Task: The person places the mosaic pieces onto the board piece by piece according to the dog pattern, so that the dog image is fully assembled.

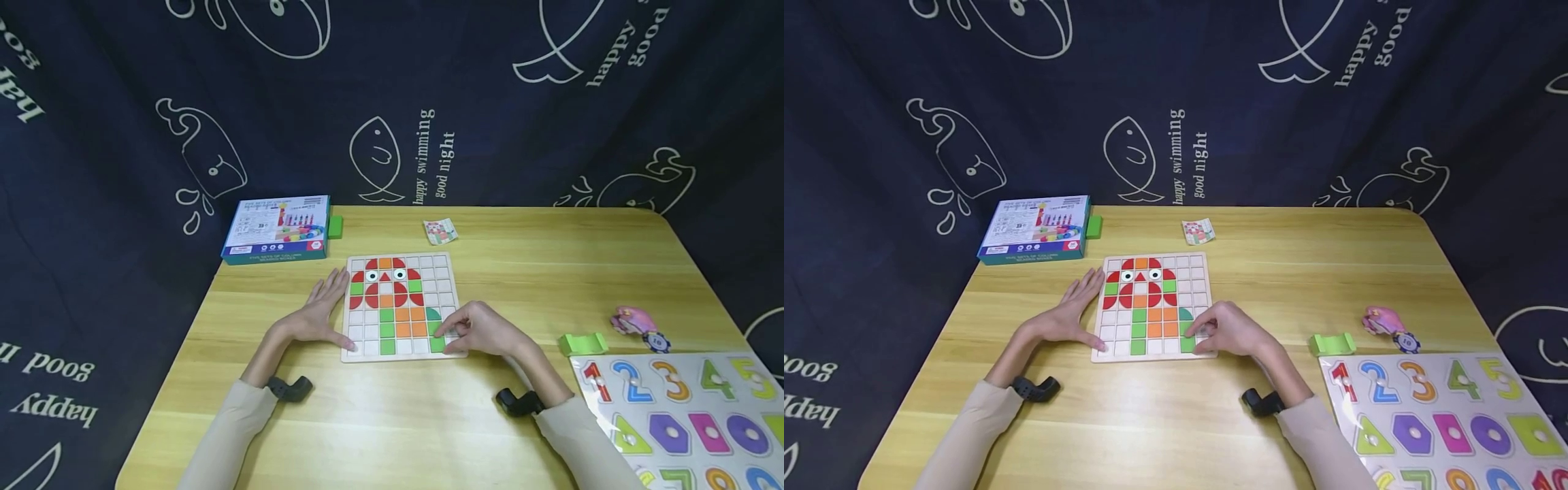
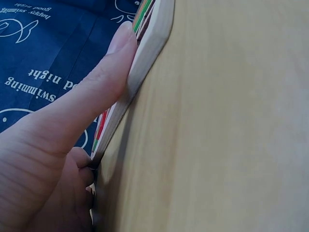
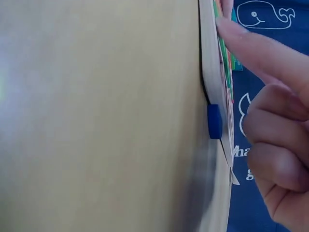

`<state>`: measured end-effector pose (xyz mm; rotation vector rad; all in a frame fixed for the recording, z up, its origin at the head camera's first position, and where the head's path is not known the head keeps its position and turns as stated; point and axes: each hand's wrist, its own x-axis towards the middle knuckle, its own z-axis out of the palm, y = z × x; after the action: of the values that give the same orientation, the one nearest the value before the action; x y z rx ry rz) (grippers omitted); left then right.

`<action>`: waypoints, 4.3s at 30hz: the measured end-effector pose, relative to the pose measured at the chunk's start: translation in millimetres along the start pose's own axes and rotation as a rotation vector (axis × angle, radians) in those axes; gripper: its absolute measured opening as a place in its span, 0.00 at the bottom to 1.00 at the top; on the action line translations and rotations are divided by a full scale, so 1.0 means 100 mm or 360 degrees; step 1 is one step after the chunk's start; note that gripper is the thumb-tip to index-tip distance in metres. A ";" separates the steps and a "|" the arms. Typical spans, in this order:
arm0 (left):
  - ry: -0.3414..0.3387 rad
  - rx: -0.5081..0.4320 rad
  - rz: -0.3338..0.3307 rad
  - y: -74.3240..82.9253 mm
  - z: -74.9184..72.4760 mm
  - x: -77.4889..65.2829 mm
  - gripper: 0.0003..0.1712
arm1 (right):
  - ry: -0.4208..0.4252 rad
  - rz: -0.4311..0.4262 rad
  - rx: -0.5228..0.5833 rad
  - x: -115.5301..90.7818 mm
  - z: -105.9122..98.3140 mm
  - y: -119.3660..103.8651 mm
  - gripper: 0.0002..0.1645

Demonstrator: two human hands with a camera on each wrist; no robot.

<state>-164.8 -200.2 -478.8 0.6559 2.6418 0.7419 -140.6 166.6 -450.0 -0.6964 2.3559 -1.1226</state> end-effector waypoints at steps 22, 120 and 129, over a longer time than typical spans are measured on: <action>-0.0007 -0.0028 -0.0010 0.01 0.00 -0.01 0.83 | -0.0047 0.0240 0.0181 -0.12 -0.39 0.35 0.21; 0.0000 -0.0035 -0.0020 0.02 0.00 -0.01 0.82 | 0.0212 0.0241 -0.0323 0.06 -0.60 0.35 0.06; -0.0003 -0.0024 -0.0019 0.04 0.00 -0.01 0.83 | -0.0007 -0.0046 -0.0231 0.19 -0.52 0.16 0.05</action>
<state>-162.8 -197.9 -476.2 0.6358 2.6336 0.7572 -189.5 193.9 -436.0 -0.7845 2.4493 -0.9678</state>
